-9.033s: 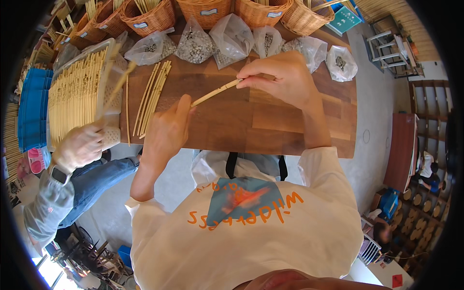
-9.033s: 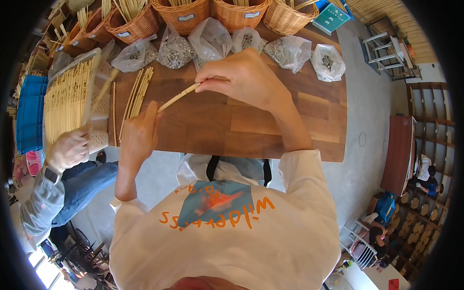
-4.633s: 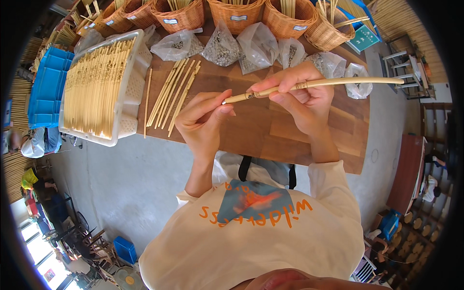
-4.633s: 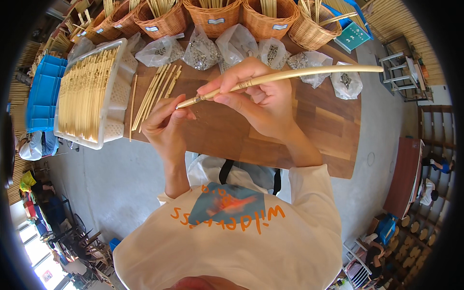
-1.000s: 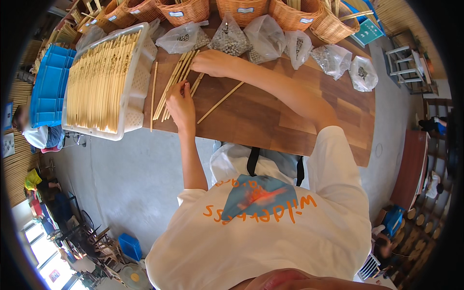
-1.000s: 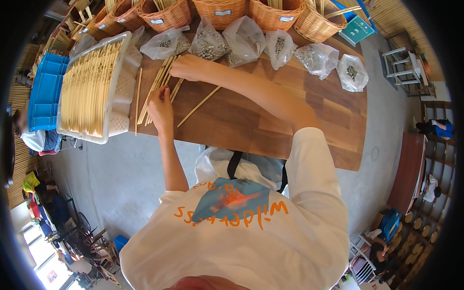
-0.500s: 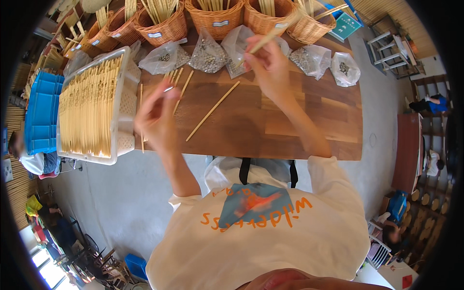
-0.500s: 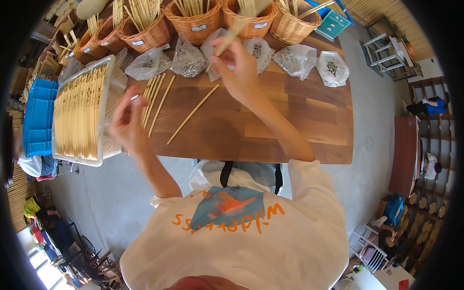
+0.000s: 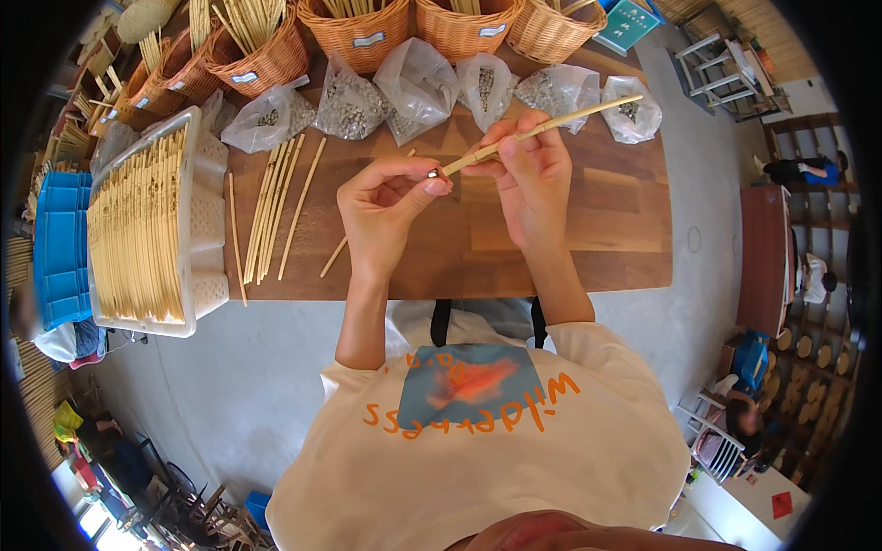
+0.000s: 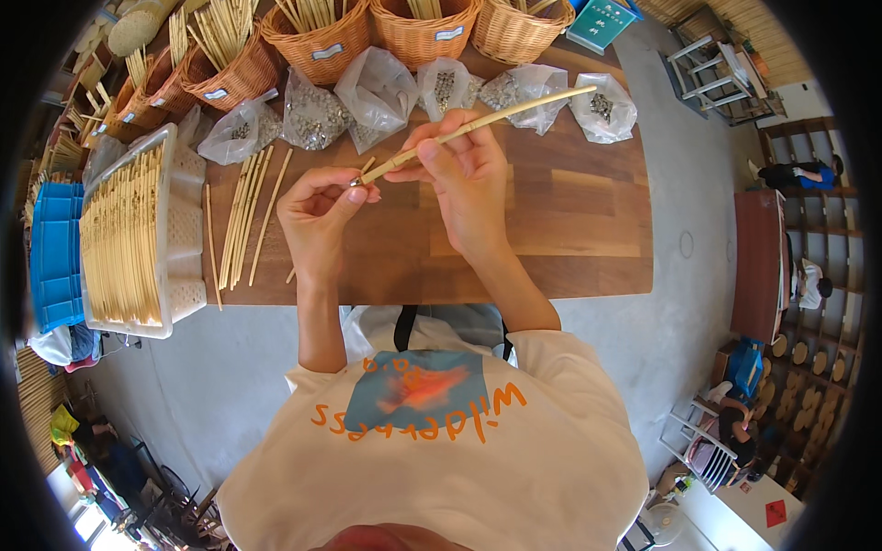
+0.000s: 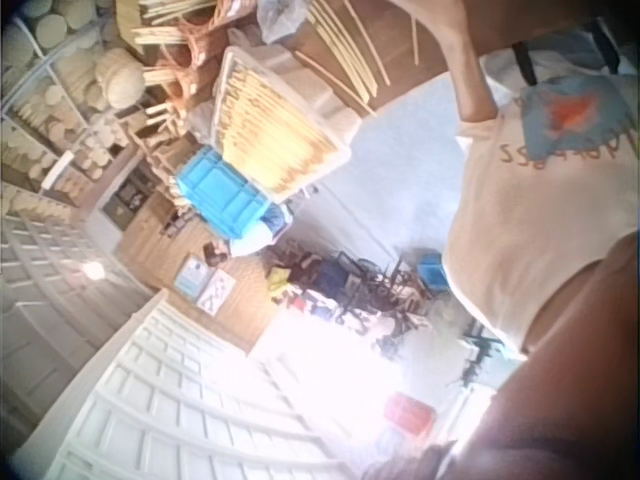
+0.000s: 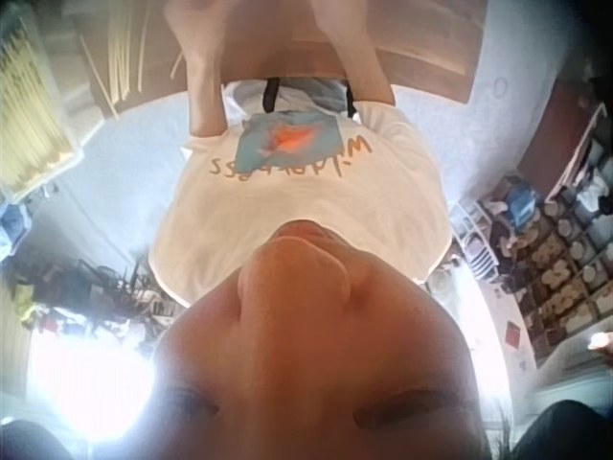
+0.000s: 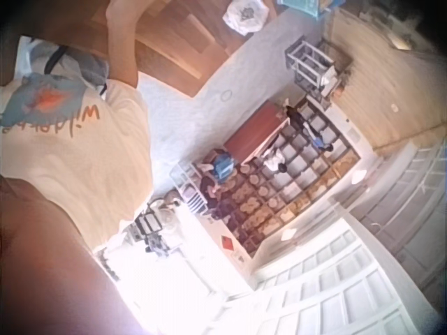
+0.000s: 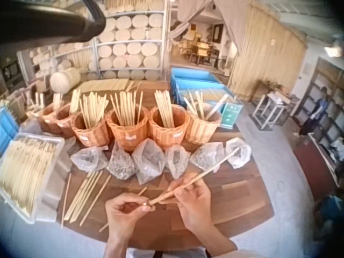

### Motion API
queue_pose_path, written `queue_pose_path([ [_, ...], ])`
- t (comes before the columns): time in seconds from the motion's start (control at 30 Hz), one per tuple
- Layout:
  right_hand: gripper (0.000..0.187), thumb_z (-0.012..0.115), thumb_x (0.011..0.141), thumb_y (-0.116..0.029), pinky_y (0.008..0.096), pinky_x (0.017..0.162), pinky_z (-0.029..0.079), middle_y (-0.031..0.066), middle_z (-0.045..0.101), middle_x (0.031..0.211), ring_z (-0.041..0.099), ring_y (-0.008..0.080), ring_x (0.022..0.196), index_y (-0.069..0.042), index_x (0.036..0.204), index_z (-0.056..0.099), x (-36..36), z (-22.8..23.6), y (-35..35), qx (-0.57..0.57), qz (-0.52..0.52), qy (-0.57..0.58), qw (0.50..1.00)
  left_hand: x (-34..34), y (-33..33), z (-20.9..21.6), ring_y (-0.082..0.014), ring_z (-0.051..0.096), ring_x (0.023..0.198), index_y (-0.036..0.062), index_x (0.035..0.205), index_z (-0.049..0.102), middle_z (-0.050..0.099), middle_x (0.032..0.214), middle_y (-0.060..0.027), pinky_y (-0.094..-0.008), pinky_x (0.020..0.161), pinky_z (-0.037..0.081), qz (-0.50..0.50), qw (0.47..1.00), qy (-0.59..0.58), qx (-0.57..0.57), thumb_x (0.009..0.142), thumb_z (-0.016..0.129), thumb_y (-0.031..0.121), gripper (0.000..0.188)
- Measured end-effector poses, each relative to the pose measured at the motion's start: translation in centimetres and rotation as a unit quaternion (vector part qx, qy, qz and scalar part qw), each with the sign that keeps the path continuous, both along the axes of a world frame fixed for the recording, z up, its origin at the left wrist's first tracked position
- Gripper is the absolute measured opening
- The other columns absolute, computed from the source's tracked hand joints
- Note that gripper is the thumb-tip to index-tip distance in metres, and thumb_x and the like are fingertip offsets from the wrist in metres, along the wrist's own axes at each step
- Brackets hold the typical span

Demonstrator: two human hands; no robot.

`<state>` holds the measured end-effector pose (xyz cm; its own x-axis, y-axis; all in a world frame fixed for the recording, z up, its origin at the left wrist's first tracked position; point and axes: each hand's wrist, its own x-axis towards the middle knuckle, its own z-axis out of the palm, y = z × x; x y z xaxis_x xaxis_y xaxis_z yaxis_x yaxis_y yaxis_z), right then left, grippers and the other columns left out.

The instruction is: The person assembles bamboo sticks by picking up individual sticks, sliding small metal or plastic rings onto them, and placing the finished sticks into a basket or a collection on the table.

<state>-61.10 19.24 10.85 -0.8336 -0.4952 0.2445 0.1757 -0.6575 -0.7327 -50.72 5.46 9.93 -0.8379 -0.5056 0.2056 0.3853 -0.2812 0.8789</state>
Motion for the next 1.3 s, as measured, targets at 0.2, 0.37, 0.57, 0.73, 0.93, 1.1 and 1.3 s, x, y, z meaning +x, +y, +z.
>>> queue_pose_path([
  [0.2,0.024,0.064,0.096,0.002,0.0409,0.080,0.065,0.0157,0.067,0.105,0.071,0.0246,0.095,-0.005,0.114,0.050,0.7,0.3,0.2,0.020,-0.031,0.045,0.998,0.7,0.3,0.8,-0.0186,0.072,0.085,-0.0058,0.099,0.074,0.074,0.093,-0.0135,-0.0282,0.077,0.061,0.027,0.999,-0.011,-0.022,0.080,0.077,-0.012,0.020],
  [0.37,0.020,0.065,0.092,0.009,0.0405,0.081,0.065,0.0209,0.069,0.101,0.073,0.0307,0.095,0.001,0.107,0.055,1.2,1.2,1.2,0.057,-0.045,0.126,0.989,1.3,0.3,1.2,-0.0177,0.071,0.083,-0.0054,0.096,0.075,0.074,0.094,-0.0151,-0.0267,0.075,0.059,0.068,0.991,0.007,-0.112,0.077,0.078,-0.015,0.021],
  [0.57,0.016,0.067,0.090,0.011,0.0384,0.082,0.064,0.0202,0.071,0.098,0.073,0.0301,0.095,0.004,0.102,0.059,2.0,1.9,1.9,0.052,-0.055,0.142,0.987,1.8,0.7,1.8,-0.0169,0.071,0.084,-0.0054,0.093,0.076,0.075,0.094,-0.0150,-0.0272,0.075,0.057,0.038,0.996,0.011,-0.085,0.077,0.078,-0.015,0.019],
  [0.73,0.021,0.069,0.090,0.008,0.0351,0.082,0.063,0.0158,0.071,0.099,0.074,0.0246,0.094,0.006,0.109,0.060,0.4,2.3,0.9,0.101,-0.031,0.104,0.989,0.9,0.8,0.6,-0.0164,0.071,0.085,-0.0042,0.104,0.073,0.075,0.099,-0.0133,-0.0277,0.079,0.057,0.081,0.980,0.006,-0.180,0.078,0.079,-0.012,0.028],
  [0.93,0.021,0.070,0.093,0.002,0.0287,0.082,0.061,0.0106,0.071,0.101,0.073,0.0179,0.093,0.006,0.112,0.064,-2.3,4.8,-1.5,0.181,-0.013,0.210,0.961,-0.3,-0.3,1.4,-0.0182,0.073,0.093,-0.0004,0.141,0.052,0.072,0.111,-0.0148,-0.0297,0.084,0.058,0.089,0.980,-0.048,-0.171,0.080,0.080,-0.008,0.068],
  [1.1,0.021,0.068,0.096,-0.003,0.0270,0.079,0.061,0.0067,0.072,0.097,0.073,0.0145,0.089,0.001,0.117,0.065,-8.0,7.9,-4.6,0.291,-0.051,0.416,0.860,-0.4,-2.1,0.2,-0.0196,0.072,0.097,-0.0033,0.137,0.054,0.071,0.117,-0.0170,-0.0301,0.087,0.058,0.116,0.987,-0.071,-0.091,0.088,0.071,-0.009,0.052],
  [1.3,0.012,0.072,0.093,-0.008,0.0282,0.075,0.060,0.0077,0.075,0.097,0.073,0.0150,0.084,-0.002,0.104,0.071,-8.0,6.8,-6.4,0.295,-0.076,0.460,0.834,-0.6,-4.3,-4.6,-0.0194,0.071,0.095,-0.0068,0.128,0.061,0.071,0.114,-0.0170,-0.0301,0.086,0.059,0.158,0.979,-0.103,-0.079,0.103,0.056,0.005,0.027],
])
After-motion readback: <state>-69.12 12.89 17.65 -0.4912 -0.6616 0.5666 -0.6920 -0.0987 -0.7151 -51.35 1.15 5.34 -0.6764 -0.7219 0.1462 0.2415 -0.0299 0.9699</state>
